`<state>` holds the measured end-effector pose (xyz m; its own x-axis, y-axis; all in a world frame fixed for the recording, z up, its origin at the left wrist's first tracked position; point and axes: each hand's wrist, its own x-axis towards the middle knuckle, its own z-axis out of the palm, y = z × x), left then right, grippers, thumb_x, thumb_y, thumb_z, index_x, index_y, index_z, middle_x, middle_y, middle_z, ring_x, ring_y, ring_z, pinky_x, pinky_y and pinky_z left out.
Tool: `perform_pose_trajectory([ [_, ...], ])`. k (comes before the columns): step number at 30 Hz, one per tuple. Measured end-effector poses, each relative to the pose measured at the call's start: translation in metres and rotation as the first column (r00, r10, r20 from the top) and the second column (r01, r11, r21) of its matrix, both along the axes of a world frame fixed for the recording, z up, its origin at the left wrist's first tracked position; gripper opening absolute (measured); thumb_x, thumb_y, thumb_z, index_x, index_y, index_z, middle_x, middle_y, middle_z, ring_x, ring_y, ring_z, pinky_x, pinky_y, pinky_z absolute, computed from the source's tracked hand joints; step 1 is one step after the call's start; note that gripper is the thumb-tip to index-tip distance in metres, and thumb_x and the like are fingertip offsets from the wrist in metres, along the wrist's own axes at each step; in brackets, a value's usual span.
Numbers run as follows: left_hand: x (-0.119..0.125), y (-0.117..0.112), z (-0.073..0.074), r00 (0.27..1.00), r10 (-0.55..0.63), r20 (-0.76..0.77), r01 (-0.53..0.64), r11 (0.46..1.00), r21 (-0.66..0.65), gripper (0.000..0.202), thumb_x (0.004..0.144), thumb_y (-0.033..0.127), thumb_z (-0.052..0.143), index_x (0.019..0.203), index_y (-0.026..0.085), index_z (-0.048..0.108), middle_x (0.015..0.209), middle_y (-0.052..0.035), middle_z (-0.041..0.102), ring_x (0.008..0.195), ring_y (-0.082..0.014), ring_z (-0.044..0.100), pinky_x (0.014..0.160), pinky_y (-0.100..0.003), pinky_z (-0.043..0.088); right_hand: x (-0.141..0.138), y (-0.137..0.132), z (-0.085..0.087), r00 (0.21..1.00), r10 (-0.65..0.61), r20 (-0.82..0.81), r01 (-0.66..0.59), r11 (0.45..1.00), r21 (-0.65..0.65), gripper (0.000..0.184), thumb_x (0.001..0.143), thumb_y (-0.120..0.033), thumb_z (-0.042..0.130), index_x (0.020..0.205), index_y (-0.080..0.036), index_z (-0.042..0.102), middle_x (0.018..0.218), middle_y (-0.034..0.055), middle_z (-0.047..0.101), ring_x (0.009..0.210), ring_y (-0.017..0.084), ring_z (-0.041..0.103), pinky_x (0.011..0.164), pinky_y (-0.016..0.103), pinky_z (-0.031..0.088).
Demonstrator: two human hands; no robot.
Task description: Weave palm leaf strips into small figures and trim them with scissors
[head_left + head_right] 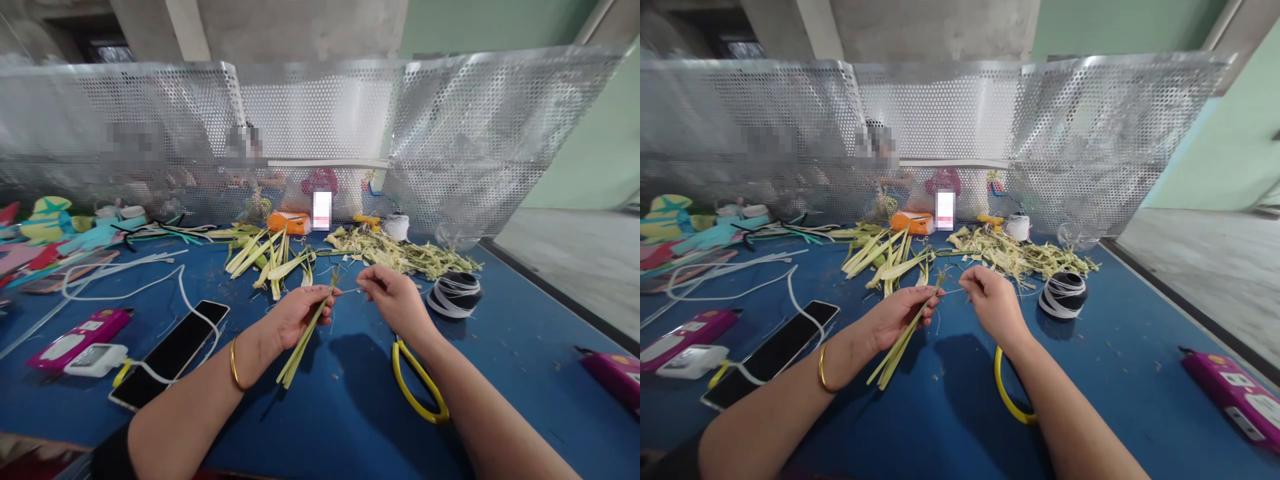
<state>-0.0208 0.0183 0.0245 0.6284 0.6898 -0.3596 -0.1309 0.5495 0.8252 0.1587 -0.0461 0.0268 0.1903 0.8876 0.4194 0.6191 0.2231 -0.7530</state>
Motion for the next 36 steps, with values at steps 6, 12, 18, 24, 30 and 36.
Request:
perform_pose_trajectory([
  [6,-0.001,-0.001,0.001,0.999,-0.014,-0.032,0.017,0.996,0.083,0.010,0.086,0.017,0.061,0.085,0.009,0.068,0.062,0.0022,0.054,0.048,-0.0043,0.050,0.049,-0.018,0.045,0.011,-0.004,0.007,0.913,0.230,0.336,-0.199,0.972,-0.123,0.019,0.088,-0.020,0.051,0.085,-0.022,0.071,0.080,0.0021,0.065,0.066,0.014,0.059,0.066,0.026,0.042],
  [12,0.000,-0.004,0.001,0.997,-0.005,-0.075,0.013,0.994,0.107,0.013,0.086,0.019,0.061,0.084,0.009,0.069,0.063,0.0015,0.055,0.049,-0.0053,0.051,0.049,-0.019,0.046,0.015,-0.005,0.007,0.827,0.111,0.550,-0.113,0.993,-0.030,0.022,0.093,-0.017,0.045,0.083,-0.019,0.065,0.082,0.0036,0.061,0.072,0.015,0.057,0.064,0.024,0.038],
  [18,0.001,-0.005,0.000,0.994,0.007,-0.112,0.011,0.988,0.155,0.015,0.082,0.025,0.068,0.080,0.010,0.068,0.061,0.0017,0.055,0.048,-0.0060,0.051,0.049,-0.021,0.046,0.012,-0.004,0.005,0.825,-0.040,0.564,-0.023,0.994,0.105,0.020,0.094,-0.017,0.043,0.086,-0.019,0.061,0.084,0.0049,0.060,0.071,0.016,0.057,0.063,0.025,0.037],
  [24,0.000,-0.008,0.000,0.987,-0.077,-0.144,0.109,0.967,0.231,0.013,0.080,0.025,0.068,0.079,0.012,0.066,0.061,0.0025,0.055,0.049,-0.0067,0.051,0.052,-0.022,0.047,0.012,-0.003,0.004,0.852,-0.101,0.513,0.024,0.988,0.155,0.019,0.094,-0.019,0.044,0.085,-0.019,0.061,0.084,0.0055,0.061,0.071,0.017,0.057,0.064,0.026,0.038],
  [30,0.000,-0.009,0.002,0.979,-0.091,-0.183,0.142,0.946,0.292,0.015,0.080,0.027,0.064,0.078,0.013,0.066,0.062,0.0016,0.055,0.050,-0.0078,0.050,0.053,-0.023,0.049,0.016,-0.002,0.001,0.864,-0.164,0.475,0.085,0.979,0.184,0.020,0.094,-0.022,0.045,0.085,-0.019,0.062,0.086,0.0072,0.062,0.075,0.019,0.058,0.063,0.027,0.039],
  [36,-0.001,-0.007,-0.002,0.963,-0.047,-0.264,0.161,0.890,0.428,0.015,0.082,0.029,0.059,0.075,0.016,0.062,0.061,0.0025,0.053,0.050,-0.0084,0.049,0.049,-0.021,0.041,0.015,-0.003,0.004,0.856,-0.195,0.478,0.107,0.973,0.206,0.021,0.095,-0.024,0.045,0.086,-0.020,0.063,0.085,0.0066,0.063,0.075,0.018,0.059,0.063,0.027,0.038],
])
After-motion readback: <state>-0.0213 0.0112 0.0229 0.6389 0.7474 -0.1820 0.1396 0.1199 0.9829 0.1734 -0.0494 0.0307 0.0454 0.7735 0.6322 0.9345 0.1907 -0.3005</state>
